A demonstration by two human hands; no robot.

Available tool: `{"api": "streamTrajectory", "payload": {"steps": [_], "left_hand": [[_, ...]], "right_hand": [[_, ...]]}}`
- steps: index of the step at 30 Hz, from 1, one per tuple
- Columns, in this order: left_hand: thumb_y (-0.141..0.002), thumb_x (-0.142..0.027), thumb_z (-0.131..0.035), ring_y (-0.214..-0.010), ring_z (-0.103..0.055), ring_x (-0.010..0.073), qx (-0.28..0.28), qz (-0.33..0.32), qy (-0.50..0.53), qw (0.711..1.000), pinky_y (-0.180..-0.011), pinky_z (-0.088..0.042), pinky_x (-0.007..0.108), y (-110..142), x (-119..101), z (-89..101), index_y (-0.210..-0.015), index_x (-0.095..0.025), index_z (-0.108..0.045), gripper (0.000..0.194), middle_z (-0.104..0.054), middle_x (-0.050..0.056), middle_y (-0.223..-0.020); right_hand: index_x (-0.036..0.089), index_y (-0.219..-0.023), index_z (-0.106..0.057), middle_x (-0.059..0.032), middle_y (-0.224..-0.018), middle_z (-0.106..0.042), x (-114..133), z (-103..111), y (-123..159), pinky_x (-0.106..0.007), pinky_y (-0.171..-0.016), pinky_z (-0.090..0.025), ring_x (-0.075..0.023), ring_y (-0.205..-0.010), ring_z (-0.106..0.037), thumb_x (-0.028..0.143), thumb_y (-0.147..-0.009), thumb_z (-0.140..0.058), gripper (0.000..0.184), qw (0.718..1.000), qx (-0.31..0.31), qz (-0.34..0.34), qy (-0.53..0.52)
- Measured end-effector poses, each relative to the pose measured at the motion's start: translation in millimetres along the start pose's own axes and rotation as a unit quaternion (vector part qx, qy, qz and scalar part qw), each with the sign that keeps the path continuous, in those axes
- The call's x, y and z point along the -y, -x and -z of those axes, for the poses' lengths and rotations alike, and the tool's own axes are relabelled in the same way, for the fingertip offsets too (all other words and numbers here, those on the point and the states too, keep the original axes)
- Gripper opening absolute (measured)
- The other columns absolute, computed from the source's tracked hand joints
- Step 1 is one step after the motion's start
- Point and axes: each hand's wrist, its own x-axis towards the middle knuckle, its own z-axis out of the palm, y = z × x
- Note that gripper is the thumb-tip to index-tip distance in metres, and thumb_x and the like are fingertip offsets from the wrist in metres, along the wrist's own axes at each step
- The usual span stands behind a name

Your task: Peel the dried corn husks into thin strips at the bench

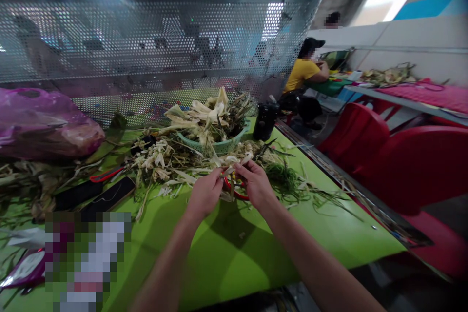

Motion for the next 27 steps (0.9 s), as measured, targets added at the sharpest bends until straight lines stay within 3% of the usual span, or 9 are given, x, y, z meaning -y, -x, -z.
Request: {"api": "streamTrajectory", "payload": {"steps": [4,7,10,13,15,18,23,27], "left_hand": [[-0.085,-0.021,-0.038,-0.072,-0.059,0.0193,0.027,-0.023,-0.053,0.998,-0.067,-0.039,0.027,0.0,1.5,3.0,-0.094,-0.02,-0.063,0.026,-0.068,0.006,-0.082],[-0.084,-0.02,-0.038,-0.073,-0.059,0.0192,0.044,-0.01,-0.056,0.997,-0.068,-0.041,0.027,0.2,4.3,6.1,-0.089,-0.021,-0.064,0.026,-0.068,0.005,-0.08],[-0.082,-0.02,-0.04,-0.083,-0.06,0.0199,0.064,-0.002,-0.044,0.997,-0.077,-0.043,0.028,-1.0,7.0,8.5,-0.091,-0.022,-0.066,0.028,-0.069,0.004,-0.084],[-0.082,-0.024,-0.045,-0.101,-0.056,0.0217,0.039,-0.042,-0.008,0.998,-0.091,-0.04,0.032,-3.6,7.0,8.6,-0.101,-0.02,-0.066,0.028,-0.067,0.007,-0.102],[-0.084,-0.029,-0.046,-0.109,-0.052,0.0221,0.019,-0.072,0.05,0.996,-0.098,-0.037,0.034,-4.8,5.6,7.1,-0.11,-0.018,-0.063,0.032,-0.062,0.009,-0.115],[-0.088,-0.035,-0.042,-0.11,-0.052,0.0207,0.034,-0.075,0.162,0.983,-0.099,-0.037,0.033,-5.5,3.8,2.7,-0.113,-0.016,-0.061,0.037,-0.06,0.01,-0.12],[-0.087,-0.032,-0.043,-0.096,-0.056,0.0198,0.022,-0.051,0.245,0.968,-0.09,-0.041,0.031,-8.4,8.0,-5.3,-0.104,-0.015,-0.063,0.031,-0.066,0.007,-0.104],[-0.085,-0.031,-0.046,-0.079,-0.054,0.0166,-0.005,-0.014,0.255,0.967,-0.076,-0.042,0.027,-10.6,12.2,-7.5,-0.089,-0.014,-0.063,0.024,-0.064,0.004,-0.084]], "right_hand": [[0.018,-0.07,-0.065,0.0031,-0.064,-0.056,2.8,-1.7,0.7,-0.022,-0.054,-0.038,-0.0087,-0.056,-0.047,0.032,-0.058,-0.082,0.026,1.0,-0.011,0.001,-0.013],[0.018,-0.071,-0.066,0.0032,-0.064,-0.056,4.1,-1.7,0.0,-0.022,-0.054,-0.038,-0.0085,-0.056,-0.047,0.032,-0.059,-0.082,0.024,1.0,-0.007,0.01,-0.012],[0.019,-0.071,-0.066,0.0037,-0.063,-0.055,5.9,-1.0,-0.1,-0.023,-0.055,-0.039,-0.0085,-0.055,-0.047,0.033,-0.058,-0.081,0.024,1.0,-0.013,0.017,-0.009],[0.019,-0.071,-0.065,0.0038,-0.062,-0.056,7.6,-1.2,1.8,-0.023,-0.054,-0.039,-0.0085,-0.054,-0.047,0.036,-0.058,-0.081,0.027,1.0,-0.008,0.007,0.011],[0.019,-0.071,-0.064,0.0037,-0.061,-0.056,7.9,-2.4,4.0,-0.023,-0.053,-0.038,-0.0087,-0.053,-0.047,0.038,-0.06,-0.08,0.028,0.999,0.013,-0.007,0.036],[0.018,-0.073,-0.065,0.0026,-0.064,-0.058,7.2,-5.3,7.0,-0.024,-0.058,-0.04,-0.01,-0.057,-0.049,0.039,-0.063,-0.078,0.026,0.996,0.06,-0.009,0.063],[0.018,-0.078,-0.069,-0.0005,-0.073,-0.064,10.4,-9.3,10.6,-0.026,-0.065,-0.041,-0.0131,-0.066,-0.053,0.04,-0.069,-0.073,0.024,0.989,0.108,0.01,0.101],[0.02,-0.082,-0.071,-0.0004,-0.075,-0.065,15.6,-8.4,12.0,-0.026,-0.064,-0.041,-0.0143,-0.067,-0.054,0.041,-0.072,-0.07,0.023,0.986,0.078,0.033,0.141]]}}
